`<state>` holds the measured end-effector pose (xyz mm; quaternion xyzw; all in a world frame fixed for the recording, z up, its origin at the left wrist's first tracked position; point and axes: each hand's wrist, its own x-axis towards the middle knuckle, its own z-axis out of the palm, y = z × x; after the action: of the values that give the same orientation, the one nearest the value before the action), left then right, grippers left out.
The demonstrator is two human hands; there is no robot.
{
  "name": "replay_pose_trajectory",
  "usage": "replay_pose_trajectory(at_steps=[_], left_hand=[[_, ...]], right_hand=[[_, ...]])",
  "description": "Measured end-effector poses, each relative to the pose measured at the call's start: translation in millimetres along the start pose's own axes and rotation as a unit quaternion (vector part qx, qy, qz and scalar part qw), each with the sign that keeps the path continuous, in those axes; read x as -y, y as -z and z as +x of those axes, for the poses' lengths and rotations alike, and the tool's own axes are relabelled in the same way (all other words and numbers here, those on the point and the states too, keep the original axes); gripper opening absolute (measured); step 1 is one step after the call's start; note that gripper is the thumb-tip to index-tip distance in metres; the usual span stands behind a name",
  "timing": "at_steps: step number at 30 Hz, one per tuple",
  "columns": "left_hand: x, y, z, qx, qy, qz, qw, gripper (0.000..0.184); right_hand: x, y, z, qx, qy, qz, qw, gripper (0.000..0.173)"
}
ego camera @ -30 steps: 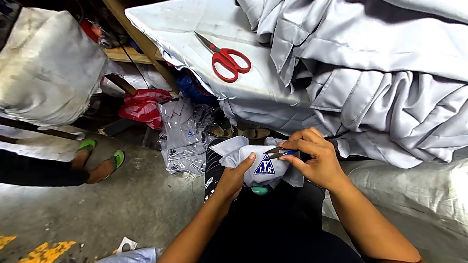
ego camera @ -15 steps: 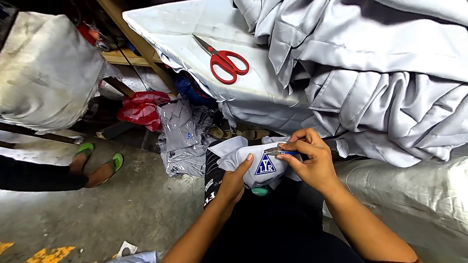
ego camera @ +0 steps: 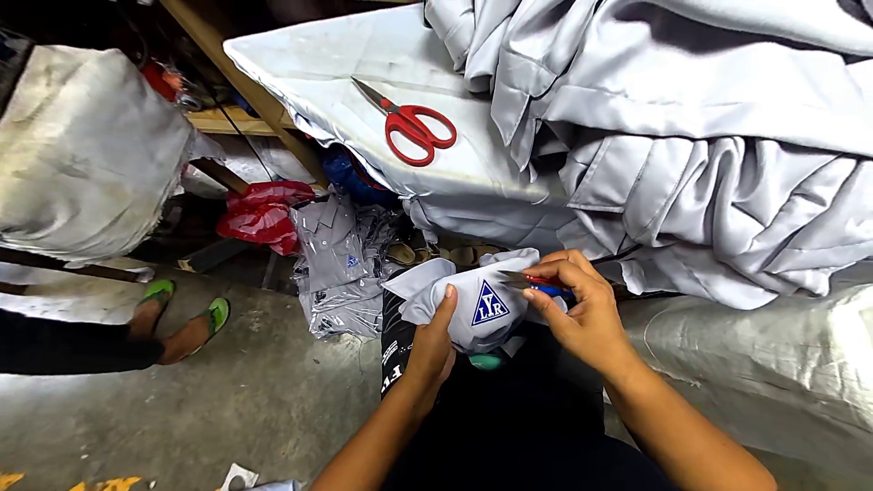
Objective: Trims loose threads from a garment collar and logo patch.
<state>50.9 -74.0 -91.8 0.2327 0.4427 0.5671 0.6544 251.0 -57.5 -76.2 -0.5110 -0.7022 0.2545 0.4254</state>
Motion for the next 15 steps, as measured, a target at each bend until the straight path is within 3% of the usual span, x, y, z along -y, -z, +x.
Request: replay_pose_trajectory(at_steps=[2, 5, 7, 8, 11, 13, 15], left_hand=[[1.3, 0.9, 1.2, 0.032, -0.005, -0.032, 0.999, 0.034], [-0.3, 2.3, -2.3, 0.141, -0.017, -0.075, 0.987, 0.047], [-3.3, 1.0, -5.8, 0.184, -0.009, -0.083, 0.979, 0.066], [-3.8, 1.9, -5.9, 0.203, -0.009, -0.075, 0.976, 0.074], [-6.0, 12.2, -0.4, 0.227, -0.041, 0.033, 0.972, 0.096], [-11.7, 24.0, 1.3, 0.193, -0.097, 0.173, 0.961, 0.105], [-18.1, 30.1, 10.8, 0.130, -0.171, 0.255, 0.943, 0.100]], right_hand=[[3.7, -4.9, -0.6, 0.005, -0.001, 0.006, 1.000, 0.032], [14.6, -25.8, -6.3, 0.016, 0.038, -0.018, 0.999, 0.075], [16.1, -43.6, -8.3, 0.017, 0.068, -0.066, 0.995, 0.091], [13.5, -49.2, -7.9, 0.013, 0.078, -0.077, 0.994, 0.087], [2.1, -48.3, 0.4, -0.036, 0.134, -0.099, 0.985, 0.043], [-1.9, -36.7, 7.0, -0.021, 0.145, -0.087, 0.985, 0.032], [0.4, -23.1, 12.4, 0.044, 0.098, 0.013, 0.994, 0.021]])
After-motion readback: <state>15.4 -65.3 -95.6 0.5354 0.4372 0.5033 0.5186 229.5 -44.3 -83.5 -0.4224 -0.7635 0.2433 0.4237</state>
